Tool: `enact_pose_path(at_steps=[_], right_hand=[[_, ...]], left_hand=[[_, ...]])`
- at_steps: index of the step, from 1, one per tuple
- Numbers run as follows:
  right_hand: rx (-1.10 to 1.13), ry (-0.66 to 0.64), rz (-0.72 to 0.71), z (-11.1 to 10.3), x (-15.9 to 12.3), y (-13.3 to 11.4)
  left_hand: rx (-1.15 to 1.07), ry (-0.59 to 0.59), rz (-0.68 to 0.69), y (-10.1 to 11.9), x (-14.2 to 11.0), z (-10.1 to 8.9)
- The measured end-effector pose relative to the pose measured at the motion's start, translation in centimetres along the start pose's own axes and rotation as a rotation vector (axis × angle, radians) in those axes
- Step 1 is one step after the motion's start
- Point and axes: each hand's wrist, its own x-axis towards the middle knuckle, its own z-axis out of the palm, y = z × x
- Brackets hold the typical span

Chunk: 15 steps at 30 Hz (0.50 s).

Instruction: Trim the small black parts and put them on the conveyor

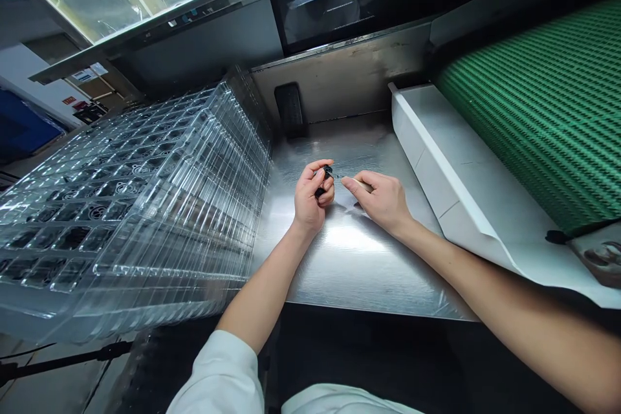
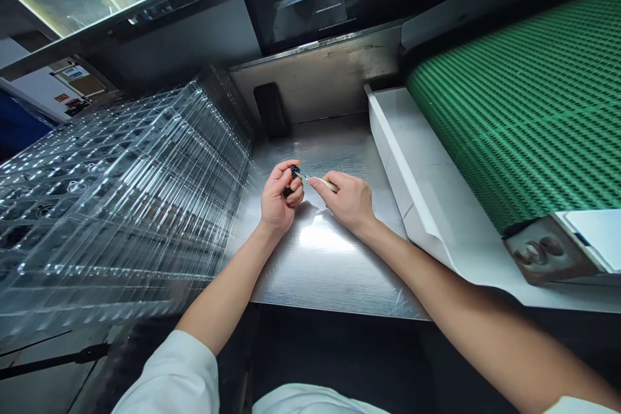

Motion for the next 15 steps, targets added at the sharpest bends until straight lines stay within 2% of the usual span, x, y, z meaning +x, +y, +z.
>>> enact_pose_path(at_steps=[4,15], right_hand=[[-0.002,0.006,0.002,-0.06,0.02,-0.03],[-0.001,-0.006,-0.009,0.07,-0.05,-0.12]], left_hand=[[-0.016,-0.025,0.015,-0.01,-0.01,0.00],[-0.031,-0.005,-0.017,-0.07,0.06,-0.14]])
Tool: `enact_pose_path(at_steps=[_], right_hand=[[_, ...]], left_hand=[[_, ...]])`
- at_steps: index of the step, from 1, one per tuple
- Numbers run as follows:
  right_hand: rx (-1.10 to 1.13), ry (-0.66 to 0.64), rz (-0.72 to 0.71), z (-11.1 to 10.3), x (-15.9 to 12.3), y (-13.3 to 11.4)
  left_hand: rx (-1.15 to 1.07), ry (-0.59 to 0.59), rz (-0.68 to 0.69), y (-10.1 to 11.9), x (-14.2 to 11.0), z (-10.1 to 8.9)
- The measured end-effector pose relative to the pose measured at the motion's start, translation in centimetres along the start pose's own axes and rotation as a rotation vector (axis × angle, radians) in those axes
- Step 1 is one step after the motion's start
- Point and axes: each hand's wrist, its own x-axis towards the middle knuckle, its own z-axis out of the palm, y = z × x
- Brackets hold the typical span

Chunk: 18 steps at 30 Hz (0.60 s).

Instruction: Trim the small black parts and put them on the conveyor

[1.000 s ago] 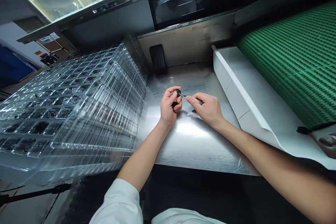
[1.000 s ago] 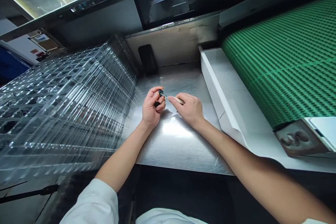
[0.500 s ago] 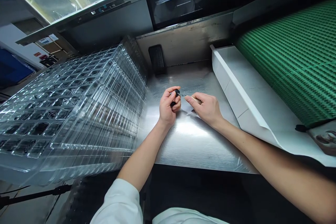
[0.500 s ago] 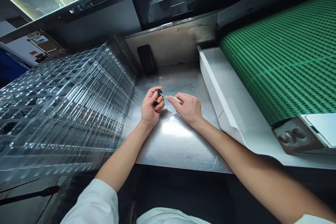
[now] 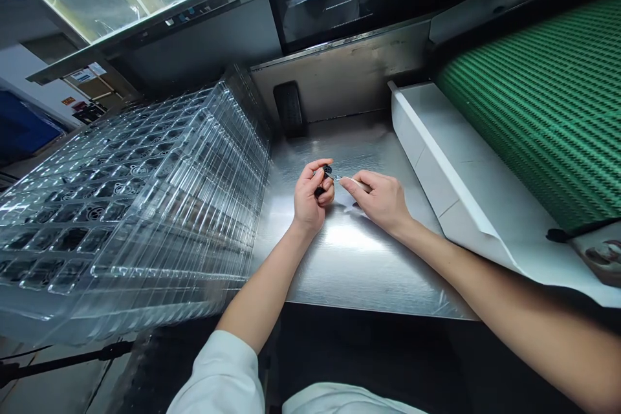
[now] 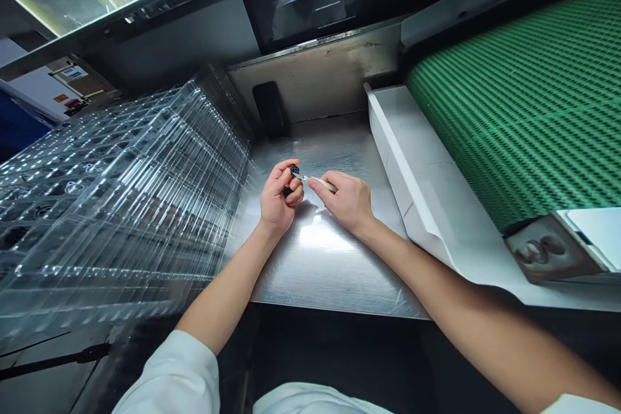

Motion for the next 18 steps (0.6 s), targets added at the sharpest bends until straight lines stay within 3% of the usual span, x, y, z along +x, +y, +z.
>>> enact_pose_path(at_steps=[8,18], right_hand=[[0.095,0.049,-0.029,-0.30,0.21,-0.27],[0.064,-0.038,-0.038,0.04,0.00,-0.25]], left_hand=[[-0.061,0.025,-0.036,0.23,-0.02,0.10],[0.004,0.049,-0.057,0.06,-0.13,0.47]])
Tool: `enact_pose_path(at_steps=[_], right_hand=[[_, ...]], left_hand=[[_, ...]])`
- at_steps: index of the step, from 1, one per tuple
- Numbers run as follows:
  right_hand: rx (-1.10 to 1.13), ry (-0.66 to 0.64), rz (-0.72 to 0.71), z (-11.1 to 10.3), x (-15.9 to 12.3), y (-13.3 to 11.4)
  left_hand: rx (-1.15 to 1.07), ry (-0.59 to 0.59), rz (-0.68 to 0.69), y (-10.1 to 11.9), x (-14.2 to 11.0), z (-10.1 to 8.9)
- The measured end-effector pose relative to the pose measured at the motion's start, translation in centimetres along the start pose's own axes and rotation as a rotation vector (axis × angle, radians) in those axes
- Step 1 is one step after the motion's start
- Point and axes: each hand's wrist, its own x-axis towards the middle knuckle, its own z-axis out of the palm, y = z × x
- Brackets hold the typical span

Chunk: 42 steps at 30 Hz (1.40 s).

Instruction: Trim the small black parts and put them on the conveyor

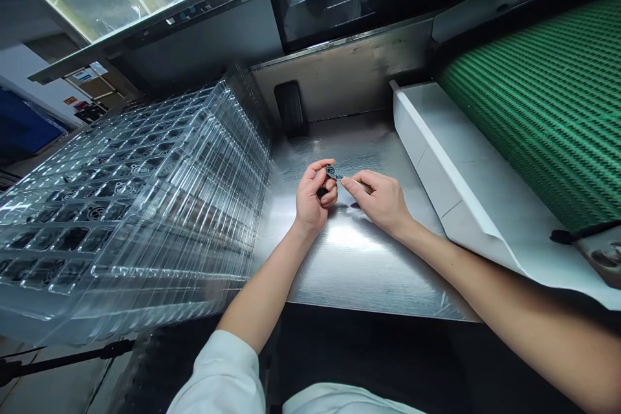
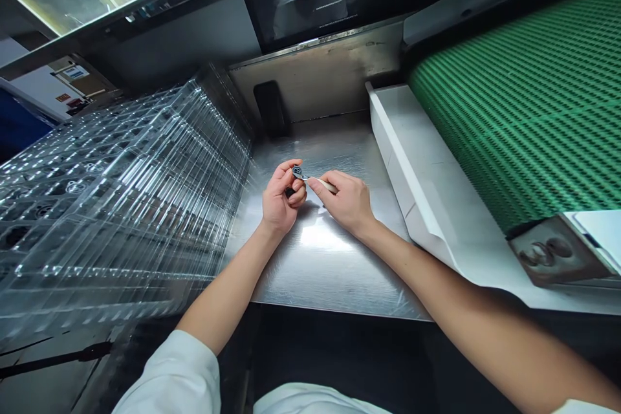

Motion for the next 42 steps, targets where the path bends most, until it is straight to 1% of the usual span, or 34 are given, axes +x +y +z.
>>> enact_pose_path(at_steps=[7,12,18,20,25,27,29,31,33,35,37,39,42], right_hand=[[-0.046,0.020,0.026,0.1,-0.1,0.2],[-0.064,0.048,0.032,-0.2,0.2,0.6],[0.125,0.086,0.084,-0.5,0.5,0.2],[0.170,0.091,0.081,-0.3,0.5,0.1],[0.316,0.006,0.068,0.5,0.2,0.0],[0.324,0.014,0.078,0.6,0.1,0.1],[0.292,0.054,0.088,0.6,0.0,0.1],[0.260,0.088,0.097,0.4,0.0,0.0],[0.229,0.095,0.083,0.1,-0.1,-0.2],[0.188,0.084,0.032,0.0,-0.2,-0.6],[0.155,0.053,-0.033,-0.1,-0.3,-1.1],[0.138,0.015,-0.087,0.0,-0.5,-1.4],[0.143,-0.053,-0.138,0.4,-0.6,-1.5]], left_hand=[[0.006,0.002,0.010,0.0,0.0,-0.1],[-0.015,-0.034,0.031,0.0,0.0,-0.2],[-0.025,-0.040,0.027,0.0,0.0,-0.2],[-0.021,-0.044,-0.001,-0.2,0.0,-0.1],[0.046,-0.067,-0.112,-1.0,-0.1,0.2],[0.058,-0.069,-0.147,-1.2,0.0,0.2],[0.018,-0.065,-0.170,-1.3,0.1,0.1],[-0.054,-0.014,-0.190,-1.3,0.4,-0.2],[-0.127,0.084,-0.208,-1.2,0.7,-0.5],[-0.188,0.181,-0.215,-1.1,1.0,-0.7],[-0.240,0.244,-0.206,-1.0,1.2,-0.9],[-0.296,0.276,-0.196,-0.7,1.2,-0.8],[-0.371,0.270,-0.183,-0.4,1.0,-0.4]])
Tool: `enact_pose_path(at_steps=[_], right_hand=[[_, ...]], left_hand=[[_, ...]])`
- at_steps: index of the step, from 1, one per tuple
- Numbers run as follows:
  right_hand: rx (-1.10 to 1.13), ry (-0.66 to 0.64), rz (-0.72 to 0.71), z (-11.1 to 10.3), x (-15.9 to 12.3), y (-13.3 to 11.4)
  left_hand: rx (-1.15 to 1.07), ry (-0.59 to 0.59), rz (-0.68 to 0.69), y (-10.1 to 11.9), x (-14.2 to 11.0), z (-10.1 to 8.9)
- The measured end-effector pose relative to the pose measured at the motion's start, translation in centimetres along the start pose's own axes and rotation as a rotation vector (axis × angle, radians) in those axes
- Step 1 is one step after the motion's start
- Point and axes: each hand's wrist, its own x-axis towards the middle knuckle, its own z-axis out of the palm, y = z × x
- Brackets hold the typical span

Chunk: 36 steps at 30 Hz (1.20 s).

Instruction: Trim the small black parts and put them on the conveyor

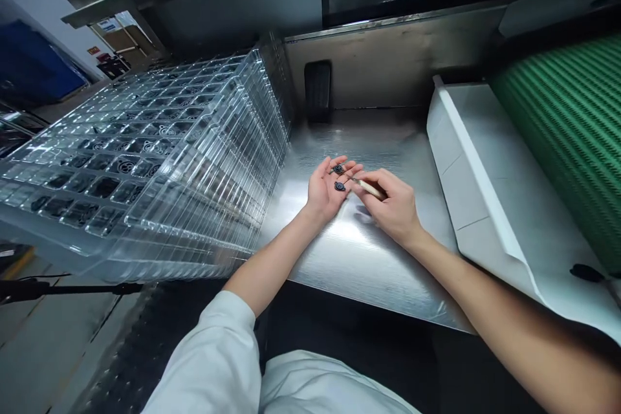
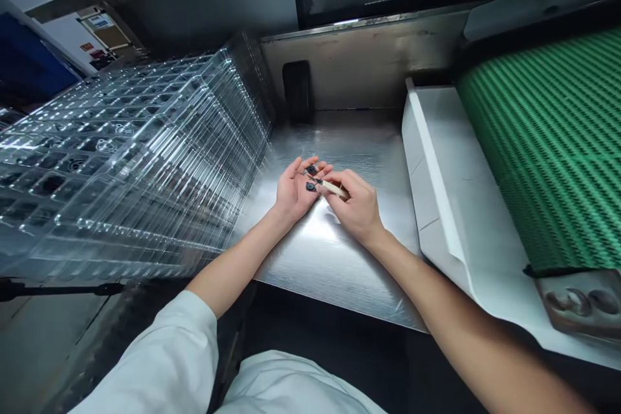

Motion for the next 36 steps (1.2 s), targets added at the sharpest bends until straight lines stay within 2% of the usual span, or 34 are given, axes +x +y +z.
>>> enact_pose_path(at_steps=[4,9,13,19,23,26,30,36], right_hand=[[0.038,-0.110,-0.040,0.6,-0.1,0.8],[0.025,-0.136,-0.033,0.6,0.0,1.8],[-0.004,-0.105,-0.020,0.2,0.3,1.4],[-0.003,0.018,0.111,-0.1,0.4,0.8],[0.064,0.098,0.183,-0.3,0.3,1.3],[0.113,0.081,0.216,-0.4,0.3,1.5],[0.097,0.096,0.244,-0.4,0.4,1.4],[0.113,0.108,0.249,-0.4,0.5,1.6]], left_hand=[[-0.028,-0.061,-0.021,-0.2,-0.5,0.4],[-0.006,-0.107,-0.047,-0.7,-0.5,0.6],[-0.002,-0.153,-0.060,-0.8,-0.3,0.6],[0.224,-0.042,0.009,-1.2,0.1,-0.1],[0.447,-0.148,0.028,-1.7,-0.2,-0.4],[0.522,-0.218,0.024,-1.8,-0.6,-0.4],[0.524,-0.279,0.026,-1.7,-0.7,-0.2],[0.454,-0.292,-0.009,-1.2,-0.8,0.0]])
